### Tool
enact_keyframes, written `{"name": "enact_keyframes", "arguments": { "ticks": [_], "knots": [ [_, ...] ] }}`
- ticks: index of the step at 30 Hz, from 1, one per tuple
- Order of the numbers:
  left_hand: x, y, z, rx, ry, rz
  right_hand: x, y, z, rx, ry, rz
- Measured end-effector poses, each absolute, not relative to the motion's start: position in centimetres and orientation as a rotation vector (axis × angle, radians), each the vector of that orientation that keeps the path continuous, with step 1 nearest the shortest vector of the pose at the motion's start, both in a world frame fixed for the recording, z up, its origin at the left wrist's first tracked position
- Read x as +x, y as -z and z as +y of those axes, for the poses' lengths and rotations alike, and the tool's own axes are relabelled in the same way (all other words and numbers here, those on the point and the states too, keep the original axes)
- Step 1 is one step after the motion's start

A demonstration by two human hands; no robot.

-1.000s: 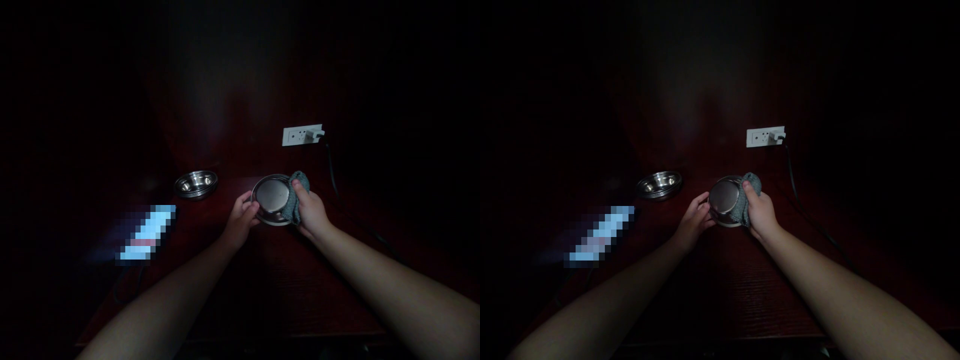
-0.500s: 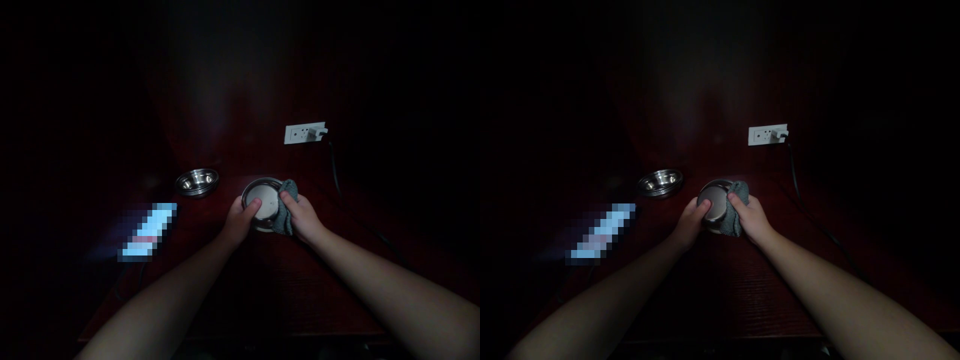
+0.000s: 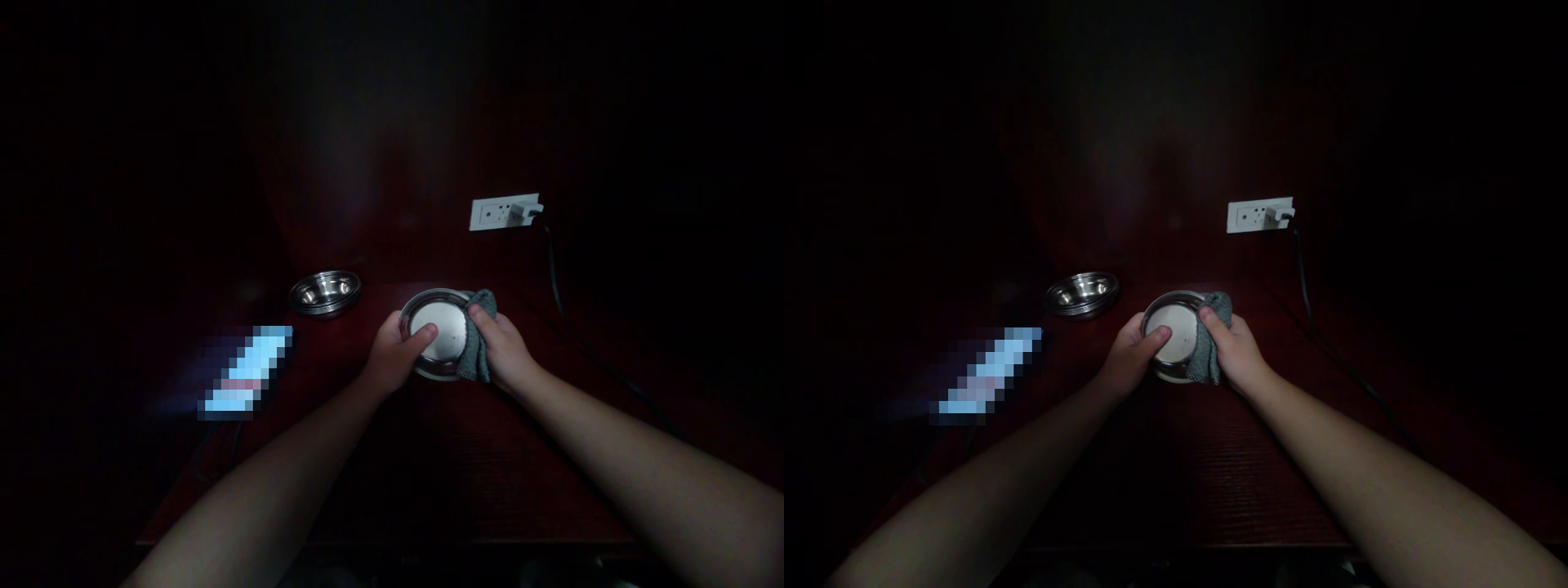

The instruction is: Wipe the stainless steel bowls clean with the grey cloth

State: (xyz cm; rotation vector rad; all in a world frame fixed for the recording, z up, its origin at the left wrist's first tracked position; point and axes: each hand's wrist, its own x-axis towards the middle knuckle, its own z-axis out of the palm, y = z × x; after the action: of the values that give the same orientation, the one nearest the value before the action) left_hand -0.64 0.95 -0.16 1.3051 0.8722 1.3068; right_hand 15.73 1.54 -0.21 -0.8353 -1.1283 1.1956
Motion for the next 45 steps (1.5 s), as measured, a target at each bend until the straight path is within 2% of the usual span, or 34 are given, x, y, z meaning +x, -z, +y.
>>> {"name": "enact_keyframes", "arguments": {
  "ticks": [45],
  "knots": [
    [-0.94,0.26,0.69,1.359,-1.230,0.863,16.46,-0.38,1.87,-0.993,-1.146,-1.239]
  ]
}}
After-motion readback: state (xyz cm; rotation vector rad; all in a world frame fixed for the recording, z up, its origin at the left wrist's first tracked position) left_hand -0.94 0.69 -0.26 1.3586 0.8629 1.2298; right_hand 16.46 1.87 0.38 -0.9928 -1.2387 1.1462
